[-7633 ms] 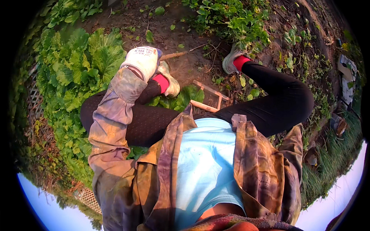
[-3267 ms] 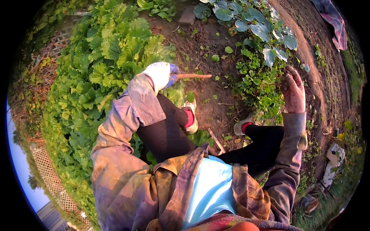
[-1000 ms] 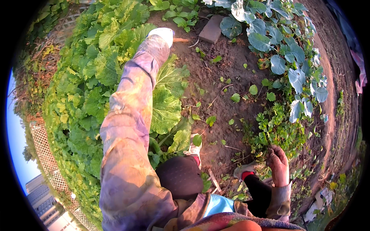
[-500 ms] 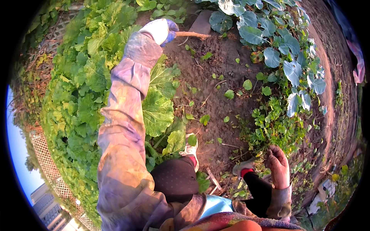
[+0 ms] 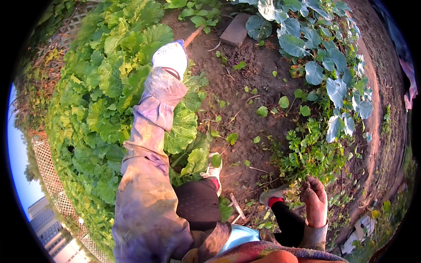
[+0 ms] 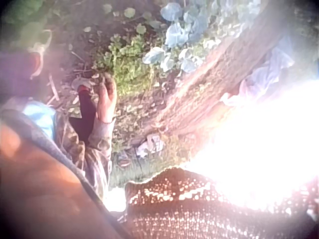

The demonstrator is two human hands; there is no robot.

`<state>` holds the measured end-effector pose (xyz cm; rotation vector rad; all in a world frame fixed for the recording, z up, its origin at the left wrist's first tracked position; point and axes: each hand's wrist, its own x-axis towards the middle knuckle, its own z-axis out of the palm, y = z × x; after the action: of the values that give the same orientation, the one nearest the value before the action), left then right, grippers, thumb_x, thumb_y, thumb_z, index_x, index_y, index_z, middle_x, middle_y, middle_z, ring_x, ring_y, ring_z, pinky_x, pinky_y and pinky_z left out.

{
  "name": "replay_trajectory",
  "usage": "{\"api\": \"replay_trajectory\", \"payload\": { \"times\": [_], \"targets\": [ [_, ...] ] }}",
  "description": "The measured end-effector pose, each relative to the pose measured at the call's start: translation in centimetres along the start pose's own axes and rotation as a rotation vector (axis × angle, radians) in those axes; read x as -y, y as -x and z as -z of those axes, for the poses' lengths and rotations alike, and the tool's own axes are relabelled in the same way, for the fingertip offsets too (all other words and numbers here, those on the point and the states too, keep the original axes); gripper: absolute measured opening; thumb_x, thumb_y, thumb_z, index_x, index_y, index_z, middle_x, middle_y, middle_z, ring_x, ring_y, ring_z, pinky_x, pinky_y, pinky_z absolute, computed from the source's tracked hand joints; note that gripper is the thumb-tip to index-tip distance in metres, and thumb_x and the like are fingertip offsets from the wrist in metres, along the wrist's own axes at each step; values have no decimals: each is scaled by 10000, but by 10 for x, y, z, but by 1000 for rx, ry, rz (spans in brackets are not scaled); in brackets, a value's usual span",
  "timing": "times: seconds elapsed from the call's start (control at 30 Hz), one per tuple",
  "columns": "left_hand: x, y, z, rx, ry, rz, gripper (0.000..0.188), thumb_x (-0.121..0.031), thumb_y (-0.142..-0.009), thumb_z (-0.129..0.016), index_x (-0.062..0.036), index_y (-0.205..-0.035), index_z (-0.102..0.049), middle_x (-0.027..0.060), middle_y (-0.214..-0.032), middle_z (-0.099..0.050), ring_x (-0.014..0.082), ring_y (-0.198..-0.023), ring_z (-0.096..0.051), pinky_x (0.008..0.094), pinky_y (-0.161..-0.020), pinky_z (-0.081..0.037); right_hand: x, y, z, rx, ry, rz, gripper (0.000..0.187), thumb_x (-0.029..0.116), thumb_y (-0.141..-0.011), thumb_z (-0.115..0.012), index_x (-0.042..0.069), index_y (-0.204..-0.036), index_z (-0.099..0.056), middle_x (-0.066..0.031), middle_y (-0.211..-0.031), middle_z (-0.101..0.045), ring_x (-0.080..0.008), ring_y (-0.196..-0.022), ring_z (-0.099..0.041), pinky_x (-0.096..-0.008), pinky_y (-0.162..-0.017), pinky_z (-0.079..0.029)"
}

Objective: The person weeds a garden bed by hand and with a small stick. They pull small unwanted plants from the soil around larger leafy vegetables and toss them aside, moving between different patches in the garden.

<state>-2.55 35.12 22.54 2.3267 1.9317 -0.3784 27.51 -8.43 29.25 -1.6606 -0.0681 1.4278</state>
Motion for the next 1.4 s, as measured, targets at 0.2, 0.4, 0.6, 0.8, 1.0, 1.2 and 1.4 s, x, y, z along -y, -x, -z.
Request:
{"api": "replay_trajectory", "payload": {
  "times": [0.2,0.4,0.6,0.8,1.0,1.2,1.4],
  "targets": [
    [24,17,-28,83,-82,-91,194,-245,-844,-547,-117,-950,-647,161,-826,-666,355,-780,-641,453,-689,-508,-4,0,1,35,-148,-54,325,21,-881,-551,15,-1204,-516,-44,-975,-577,-119,-793,-531,-234,-669,-446],
    [22,58,-22,141,-278,-106,198,-213,-861,-526,-94,-973,-637,166,-848,-645,346,-786,-625,452,-689,-497,-18,-21,16,-21,-185,-191,387,18,-828,-611,46,-1202,-516,-36,-960,-580,-136,-809,-565,-229,-653,-464],
    [4,47,-16,16,-427,-408,133,-141,-776,-568,-76,-871,-635,130,-751,-636,319,-709,-631,428,-627,-498,-30,-51,60,-1,-341,-232,402,32,-857,-607,68,-1242,-497,-45,-978,-593,-128,-801,-575,-238,-641,-497],
    [-42,20,-16,277,-407,-215,237,-154,-834,-530,-82,-999,-683,120,-818,-680,294,-763,-668,410,-676,-529,-3,-32,45,17,-500,-143,347,34,-818,-676,23,-1133,-531,-76,-1046,-611,-149,-840,-608,-234,-666,-494],
    [-16,9,21,478,-236,-76,216,-170,-850,-527,-90,-986,-674,145,-926,-685,323,-865,-663,417,-751,-526,-36,-30,28,64,-440,-121,261,16,-857,-623,63,-1102,-550,-2,-923,-580,-91,-738,-547,-208,-624,-450],
    [38,95,90,544,58,199,276,-242,-888,-509,-131,-1107,-636,154,-949,-672,343,-826,-647,441,-728,-515,-4,43,22,-113,-620,-196,222,106,-902,-604,85,-1119,-563,-6,-929,-617,-109,-713,-581,-226,-580,-467],
    [189,326,111,245,892,501,329,-133,-888,-566,-150,-1216,-572,108,-832,-657,208,-664,-624,316,-560,-475,87,114,28,-186,-496,-214,212,206,-906,-607,103,-1090,-583,-21,-860,-624,-110,-654,-554,-236,-557,-455]
  ]
}}
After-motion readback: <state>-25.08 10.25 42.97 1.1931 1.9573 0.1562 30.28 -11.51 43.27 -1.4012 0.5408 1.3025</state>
